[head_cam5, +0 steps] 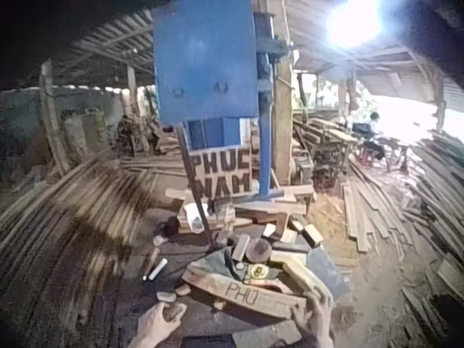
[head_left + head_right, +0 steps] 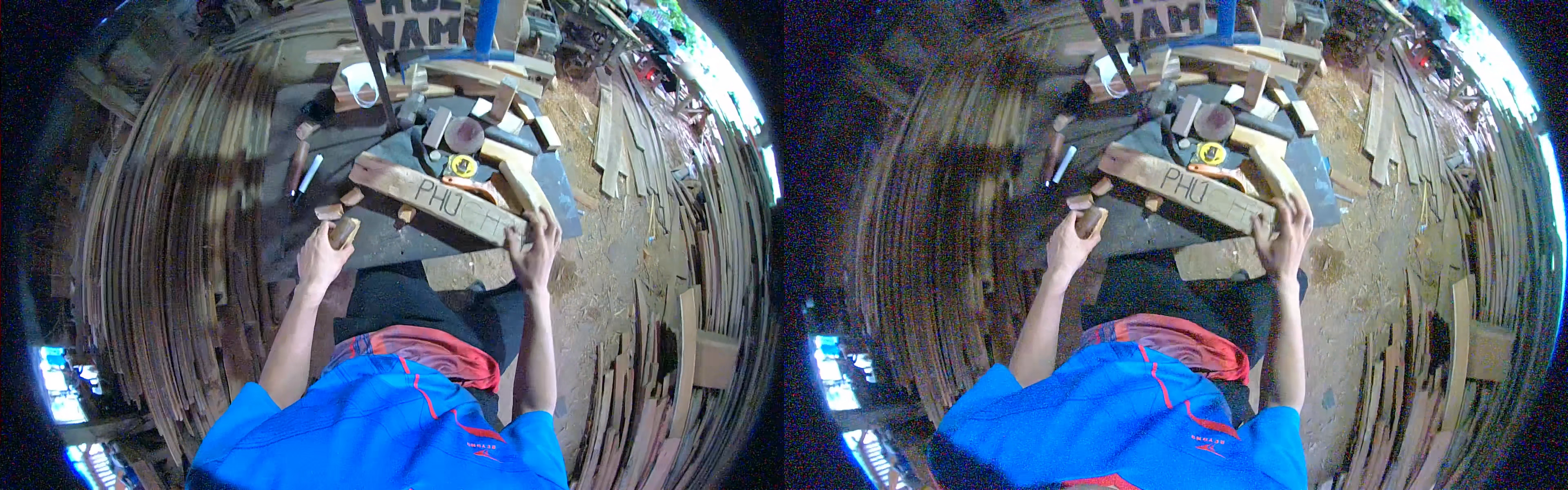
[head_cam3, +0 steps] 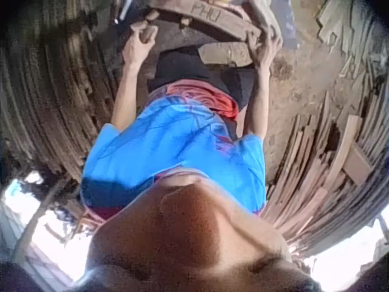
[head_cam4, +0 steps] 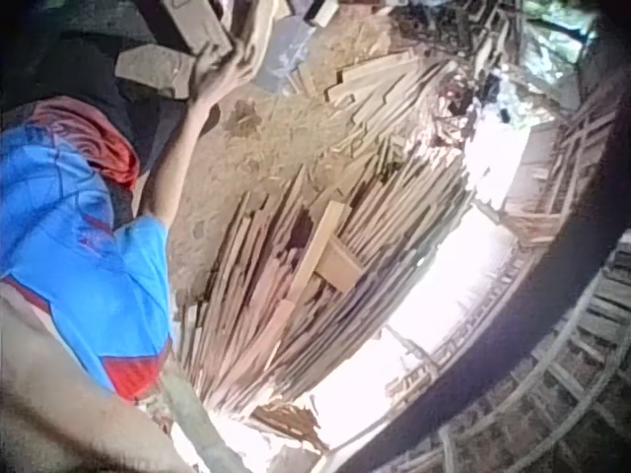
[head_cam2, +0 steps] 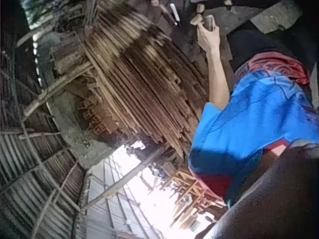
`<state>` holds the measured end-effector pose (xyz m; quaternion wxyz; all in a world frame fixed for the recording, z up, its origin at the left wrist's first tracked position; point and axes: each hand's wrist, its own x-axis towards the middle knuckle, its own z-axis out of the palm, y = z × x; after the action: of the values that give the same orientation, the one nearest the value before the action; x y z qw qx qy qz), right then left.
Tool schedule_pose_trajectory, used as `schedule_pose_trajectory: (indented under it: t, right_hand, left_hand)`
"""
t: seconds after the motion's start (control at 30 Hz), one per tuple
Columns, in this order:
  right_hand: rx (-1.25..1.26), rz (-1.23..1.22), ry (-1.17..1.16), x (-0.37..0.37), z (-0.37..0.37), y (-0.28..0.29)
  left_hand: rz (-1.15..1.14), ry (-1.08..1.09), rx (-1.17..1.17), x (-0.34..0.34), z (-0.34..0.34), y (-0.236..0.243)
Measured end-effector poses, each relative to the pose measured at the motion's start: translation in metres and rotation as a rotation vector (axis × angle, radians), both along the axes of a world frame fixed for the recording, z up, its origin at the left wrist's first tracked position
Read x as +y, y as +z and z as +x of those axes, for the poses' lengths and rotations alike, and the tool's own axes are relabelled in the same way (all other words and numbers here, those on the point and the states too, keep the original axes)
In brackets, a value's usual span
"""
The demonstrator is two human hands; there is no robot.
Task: Use a chisel and a wooden mallet to carve and shape a piece of wood.
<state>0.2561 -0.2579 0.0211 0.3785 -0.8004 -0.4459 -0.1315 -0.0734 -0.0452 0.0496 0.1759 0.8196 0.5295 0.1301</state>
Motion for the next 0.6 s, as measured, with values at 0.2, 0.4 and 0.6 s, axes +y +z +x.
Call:
schedule_pose_trajectory:
  t: [0.2, 0.4, 0.6]
  right_hand:
    - [-0.016, -0.088, 0.336, 0.025, -0.016, 0.015]
    - [0.032, -0.275, 0.352, 0.081, 0.008, 0.042]
    - [-0.009, -0.715, 0.468, 0.127, 0.033, 0.050]
  left_hand:
    - [0.065, 0.058, 0.012, 0.008, -0.021, 0.001]
    - [0.103, 0.184, -0.027, 0.003, -0.026, -0.017]
    - [-0.037, 0.237, -0.025, 0.007, -0.034, -0.011]
